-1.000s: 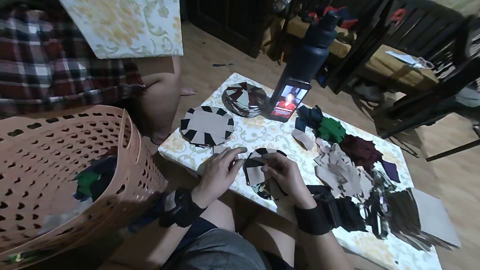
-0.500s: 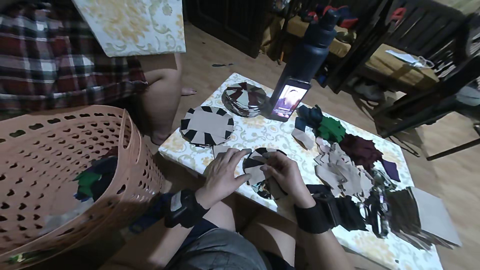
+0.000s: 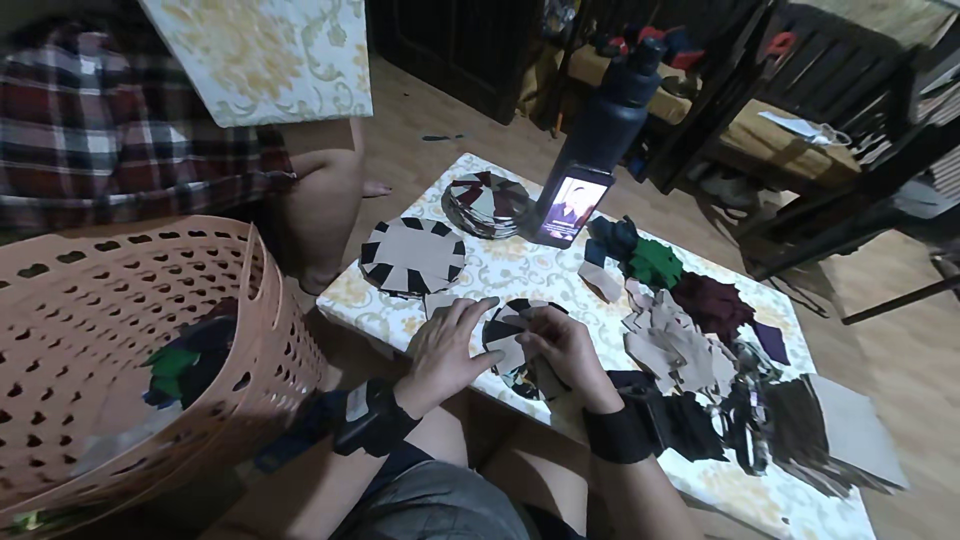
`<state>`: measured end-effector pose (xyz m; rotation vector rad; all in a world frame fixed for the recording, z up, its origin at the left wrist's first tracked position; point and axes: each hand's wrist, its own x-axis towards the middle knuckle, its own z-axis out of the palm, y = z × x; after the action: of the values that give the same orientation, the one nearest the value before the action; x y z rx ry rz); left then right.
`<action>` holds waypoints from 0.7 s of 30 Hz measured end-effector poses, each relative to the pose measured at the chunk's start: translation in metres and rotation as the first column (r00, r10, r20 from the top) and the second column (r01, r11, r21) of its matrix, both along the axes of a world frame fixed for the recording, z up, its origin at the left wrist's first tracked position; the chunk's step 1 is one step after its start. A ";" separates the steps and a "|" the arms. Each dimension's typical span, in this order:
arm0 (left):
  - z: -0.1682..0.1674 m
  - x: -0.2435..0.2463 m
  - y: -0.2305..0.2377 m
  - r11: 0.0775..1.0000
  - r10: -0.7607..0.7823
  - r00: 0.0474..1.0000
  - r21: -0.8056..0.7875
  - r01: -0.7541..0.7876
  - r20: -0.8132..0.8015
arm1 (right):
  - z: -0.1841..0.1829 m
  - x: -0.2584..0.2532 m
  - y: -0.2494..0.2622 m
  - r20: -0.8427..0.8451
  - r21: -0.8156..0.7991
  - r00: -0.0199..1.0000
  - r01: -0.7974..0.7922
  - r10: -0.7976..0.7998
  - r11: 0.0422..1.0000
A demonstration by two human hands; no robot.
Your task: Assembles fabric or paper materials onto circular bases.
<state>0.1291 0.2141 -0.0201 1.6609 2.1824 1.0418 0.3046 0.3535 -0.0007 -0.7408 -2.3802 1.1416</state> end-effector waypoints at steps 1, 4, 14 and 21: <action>0.000 0.000 0.000 1.000 0.000 1.000 0.008 0.000 0.007 | -0.001 0.000 0.000 -0.004 0.004 1.000 -0.001 0.001 1.000; -0.005 0.000 0.000 0.997 0.011 1.000 0.070 -0.012 0.017 | -0.001 0.000 -0.001 -0.011 0.017 1.000 0.007 -0.007 1.000; -0.016 -0.004 -0.002 0.988 -0.062 0.991 0.133 0.078 -0.118 | 0.001 -0.003 -0.004 0.002 0.133 1.000 -0.008 0.007 0.991; -0.015 -0.001 -0.004 0.982 -0.051 0.988 0.173 0.076 -0.148 | -0.001 0.000 -0.028 -0.050 0.521 0.987 0.156 -0.152 0.839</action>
<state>0.1279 0.2102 -0.0352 1.9256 2.1603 1.1653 0.3045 0.3258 -0.0013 -0.7092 -2.4044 0.3844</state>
